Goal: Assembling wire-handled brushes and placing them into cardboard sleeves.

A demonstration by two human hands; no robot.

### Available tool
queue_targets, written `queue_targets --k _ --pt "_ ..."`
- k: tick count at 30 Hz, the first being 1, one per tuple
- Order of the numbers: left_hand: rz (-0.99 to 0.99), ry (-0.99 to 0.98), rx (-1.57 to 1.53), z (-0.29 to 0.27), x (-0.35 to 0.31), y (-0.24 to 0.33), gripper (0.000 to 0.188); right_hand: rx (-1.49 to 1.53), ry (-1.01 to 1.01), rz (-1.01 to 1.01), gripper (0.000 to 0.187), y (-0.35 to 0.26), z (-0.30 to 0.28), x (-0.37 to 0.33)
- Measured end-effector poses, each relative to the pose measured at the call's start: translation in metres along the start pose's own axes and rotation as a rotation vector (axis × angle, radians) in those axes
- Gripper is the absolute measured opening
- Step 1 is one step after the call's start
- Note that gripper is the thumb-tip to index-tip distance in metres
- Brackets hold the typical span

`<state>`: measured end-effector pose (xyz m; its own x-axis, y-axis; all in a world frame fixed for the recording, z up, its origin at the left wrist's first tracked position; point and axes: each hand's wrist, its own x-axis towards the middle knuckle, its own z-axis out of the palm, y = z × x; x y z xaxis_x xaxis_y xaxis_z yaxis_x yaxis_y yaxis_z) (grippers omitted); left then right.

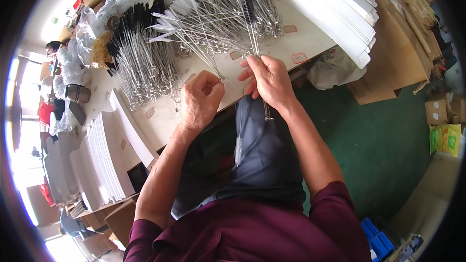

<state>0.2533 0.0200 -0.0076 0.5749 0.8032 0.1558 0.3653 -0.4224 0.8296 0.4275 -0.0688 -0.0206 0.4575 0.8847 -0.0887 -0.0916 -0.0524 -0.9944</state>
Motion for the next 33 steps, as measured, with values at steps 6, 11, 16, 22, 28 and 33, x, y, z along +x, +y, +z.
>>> queue_targets --k 6,11,16,22,28,33 --pt "0.017 0.012 -0.027 -0.028 -0.021 0.018 0.007 0.090 -0.097 0.018 0.041 -0.008 0.012 0.013" --pt "0.129 0.079 0.016 -0.063 -0.037 0.042 0.003 0.108 -0.082 0.008 0.039 0.002 0.020 0.035" --pt "0.228 0.176 -0.031 -0.111 -0.052 0.067 0.005 0.045 -0.058 -0.042 0.038 0.008 0.017 0.036" --pt "0.198 0.264 -0.292 -0.150 -0.058 0.095 0.008 0.007 -0.027 -0.023 0.040 0.004 0.019 0.039" --pt "0.214 0.295 -0.320 -0.167 -0.066 0.106 0.008 0.163 -0.185 -0.001 0.041 -0.011 0.033 0.049" --pt "0.264 0.316 -0.282 -0.181 -0.074 0.113 0.011 0.237 -0.177 0.051 0.040 -0.004 0.038 0.072"
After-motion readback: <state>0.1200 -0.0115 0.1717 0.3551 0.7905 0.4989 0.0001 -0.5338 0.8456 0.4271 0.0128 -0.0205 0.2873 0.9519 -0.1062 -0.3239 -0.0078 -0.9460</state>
